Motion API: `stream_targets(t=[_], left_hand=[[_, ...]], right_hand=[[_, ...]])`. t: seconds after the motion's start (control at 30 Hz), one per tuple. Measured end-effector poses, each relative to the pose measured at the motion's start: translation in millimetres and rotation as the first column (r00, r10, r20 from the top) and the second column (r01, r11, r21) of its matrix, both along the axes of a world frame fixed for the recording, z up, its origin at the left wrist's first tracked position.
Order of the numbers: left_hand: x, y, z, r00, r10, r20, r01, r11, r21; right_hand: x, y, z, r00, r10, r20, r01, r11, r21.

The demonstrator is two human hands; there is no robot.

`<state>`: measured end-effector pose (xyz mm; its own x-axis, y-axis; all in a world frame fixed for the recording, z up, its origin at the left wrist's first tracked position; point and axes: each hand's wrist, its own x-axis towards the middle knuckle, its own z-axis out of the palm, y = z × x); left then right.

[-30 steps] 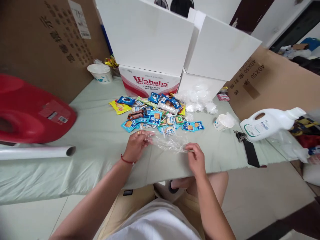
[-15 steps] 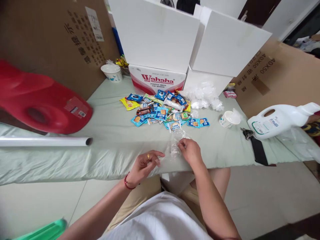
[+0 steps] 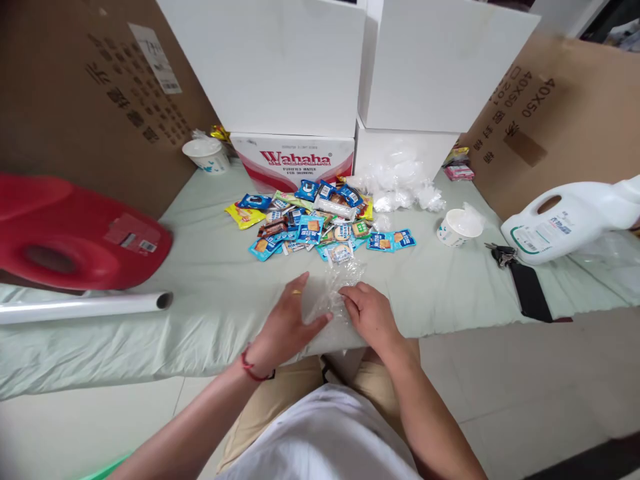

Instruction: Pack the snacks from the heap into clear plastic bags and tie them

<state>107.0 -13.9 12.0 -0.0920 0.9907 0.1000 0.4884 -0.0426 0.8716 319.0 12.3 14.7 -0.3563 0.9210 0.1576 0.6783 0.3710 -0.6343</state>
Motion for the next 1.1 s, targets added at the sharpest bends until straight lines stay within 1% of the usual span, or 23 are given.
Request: stream_targets(t=[0.03,0.07,0.13,0.17,0.23,0.3,0.37,0.43,0.5,0.57,0.6,0.67,0.7,0.73,0.77,0.8,0.83,0.87,0.9,0.97,1.03,1.1], left_hand=[[9.8,7.9,-4.1,1.0,-0.009,-0.002,0.009,1.0,-0.017],[16.9,15.5,-9.0,1.0,-0.004,0.004,0.005,0.998,-0.061],[21.8,28.7,-18.8,1.0,0.002,0.03,0.002,0.987,-0.159],[20.1,33.6,-22.7,0.999,0.008,0.051,0.002,0.982,-0.191],[11.5,39.5,-27.5,0.993,0.037,0.116,-0.011,0.977,-0.214],[0.6,41.2,-28.4,0.974,0.117,0.195,-0.067,0.968,-0.242],[-8.4,40.3,-27.2,0.946,0.205,0.25,-0.127,0.947,-0.296],[-13.4,38.3,-25.9,0.928,0.257,0.27,-0.16,0.929,-0.333],[-14.1,36.0,-26.3,0.928,0.265,0.262,-0.162,0.92,-0.356],[-10.9,33.5,-28.3,0.939,0.246,0.239,-0.145,0.916,-0.375],[-8.3,32.4,-29.8,0.946,0.232,0.225,-0.133,0.914,-0.382],[-2.2,30.7,-32.4,0.957,0.205,0.206,-0.113,0.916,-0.385],[0.6,30.1,-33.2,0.96,0.195,0.202,-0.106,0.918,-0.383],[2.9,29.6,-33.3,0.961,0.188,0.203,-0.1,0.92,-0.38],[4.3,29.0,-32.9,0.96,0.188,0.209,-0.098,0.921,-0.377],[4.4,28.0,-32.0,0.956,0.193,0.221,-0.1,0.922,-0.375],[3.2,26.3,-30.8,0.951,0.203,0.235,-0.104,0.921,-0.376],[0.5,23.8,-29.4,0.944,0.216,0.249,-0.11,0.918,-0.38],[-3.7,20.2,-28.3,0.937,0.231,0.263,-0.116,0.914,-0.389],[-16.2,10.0,-27.3,0.918,0.267,0.293,-0.125,0.896,-0.426],[-32.6,-2.8,-28.0,0.892,0.317,0.322,-0.136,0.868,-0.477],[-50.4,-15.8,-28.2,0.866,0.374,0.333,-0.155,0.833,-0.532]], right_hand=[[-0.1,-0.3,-0.4,1.0,0.006,-0.009,-0.006,1.0,0.0],[0.8,-0.6,-1.0,1.0,0.001,-0.026,-0.001,1.0,-0.003],[5.9,-1.6,-3.7,0.995,-0.048,-0.091,0.047,0.999,-0.02],[10.0,-2.4,-6.0,0.986,-0.092,-0.136,0.088,0.996,-0.035],[20.5,-5.0,-13.1,0.952,-0.2,-0.23,0.187,0.979,-0.077],[33.2,-8.9,-23.3,0.9,-0.316,-0.299,0.286,0.948,-0.139],[47.9,-13.3,-34.4,0.854,-0.405,-0.326,0.352,0.912,-0.211],[64.4,-16.5,-42.8,0.845,-0.44,-0.302,0.369,0.891,-0.265],[80.3,-16.6,-44.5,0.885,-0.413,-0.214,0.354,0.896,-0.267],[90.4,-12.7,-38.0,0.937,-0.336,-0.094,0.314,0.93,-0.193],[91.5,-9.4,-32.5,0.96,-0.276,-0.042,0.268,0.953,-0.14],[83.7,-1.2,-20.4,0.993,-0.113,0.021,0.114,0.993,-0.042],[75.4,3.3,-15.5,0.999,-0.017,0.032,0.018,1.0,-0.008],[65.3,8.0,-12.3,0.997,0.069,0.032,-0.069,0.997,0.016],[54.5,13.0,-11.2,0.992,0.122,0.021,-0.123,0.992,0.037],[44.3,18.2,-12.2,0.991,0.135,0.0,-0.135,0.989,0.053],[35.6,23.9,-15.0,0.993,0.108,-0.037,-0.106,0.993,0.057],[29.0,30.2,-19.1,0.995,0.044,-0.092,-0.041,0.998,0.039],[24.7,36.8,-23.9,0.986,-0.046,-0.162,0.046,0.999,-0.007],[20.7,50.3,-33.4,0.93,-0.231,-0.285,0.195,0.969,-0.152],[18.8,61.7,-39.6,0.881,-0.333,-0.336,0.243,0.928,-0.283],[14.5,69.0,-41.1,0.886,-0.334,-0.323,0.219,0.913,-0.345]])
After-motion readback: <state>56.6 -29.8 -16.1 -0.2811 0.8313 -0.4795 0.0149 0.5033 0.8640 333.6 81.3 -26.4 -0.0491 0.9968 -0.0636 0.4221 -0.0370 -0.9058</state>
